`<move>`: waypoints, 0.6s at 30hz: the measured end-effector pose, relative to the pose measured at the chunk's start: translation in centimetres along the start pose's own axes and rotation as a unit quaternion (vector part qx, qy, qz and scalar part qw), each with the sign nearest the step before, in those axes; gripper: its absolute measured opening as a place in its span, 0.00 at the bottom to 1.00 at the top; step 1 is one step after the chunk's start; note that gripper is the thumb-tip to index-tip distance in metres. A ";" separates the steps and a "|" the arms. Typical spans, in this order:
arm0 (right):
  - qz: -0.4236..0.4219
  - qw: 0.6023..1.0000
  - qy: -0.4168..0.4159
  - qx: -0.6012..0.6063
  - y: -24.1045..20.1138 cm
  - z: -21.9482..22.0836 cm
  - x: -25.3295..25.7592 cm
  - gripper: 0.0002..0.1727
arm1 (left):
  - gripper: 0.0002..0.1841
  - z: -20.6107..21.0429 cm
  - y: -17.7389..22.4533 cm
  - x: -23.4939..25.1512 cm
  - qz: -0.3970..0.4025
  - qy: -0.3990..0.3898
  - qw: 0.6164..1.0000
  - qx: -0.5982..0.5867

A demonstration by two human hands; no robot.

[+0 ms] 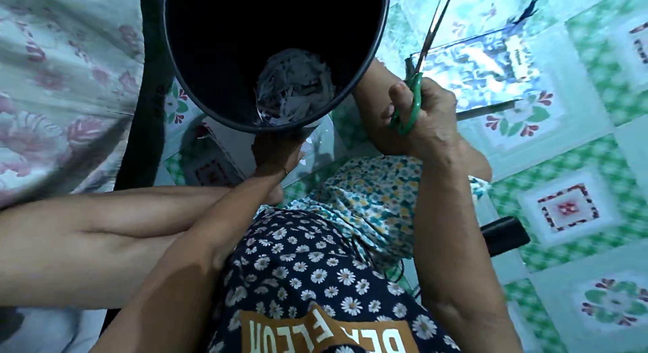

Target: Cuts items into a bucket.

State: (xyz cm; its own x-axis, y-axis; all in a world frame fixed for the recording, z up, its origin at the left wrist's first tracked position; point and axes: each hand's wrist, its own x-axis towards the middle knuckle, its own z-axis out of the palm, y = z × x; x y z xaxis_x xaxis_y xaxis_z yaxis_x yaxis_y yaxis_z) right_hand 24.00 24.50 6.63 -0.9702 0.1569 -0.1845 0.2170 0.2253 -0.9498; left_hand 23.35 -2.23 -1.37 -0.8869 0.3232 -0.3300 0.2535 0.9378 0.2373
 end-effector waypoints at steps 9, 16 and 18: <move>0.010 0.999 -0.017 -0.036 0.1 0.3 0.2 0.19 | 0.32 1.0 -0.8 -0.2 -0.043 -0.010 0.998 0.054; 0.010 0.999 -0.023 -0.043 0.1 0.4 0.4 0.19 | 0.20 2.9 -2.7 -0.6 0.124 -0.109 0.980 -0.108; 0.008 0.999 -0.026 -0.044 0.0 0.4 0.4 0.20 | 0.17 2.3 -1.9 -0.6 0.123 -0.113 0.977 -0.134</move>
State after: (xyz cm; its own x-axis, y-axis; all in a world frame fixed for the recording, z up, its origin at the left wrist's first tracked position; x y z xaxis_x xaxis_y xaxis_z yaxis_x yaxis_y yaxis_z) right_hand 23.60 24.19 6.45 -0.9703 0.1109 -0.2148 0.2390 0.3066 -0.9213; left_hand 24.31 -3.95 -3.67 -0.6960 0.5830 -0.4191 0.3117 0.7711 0.5552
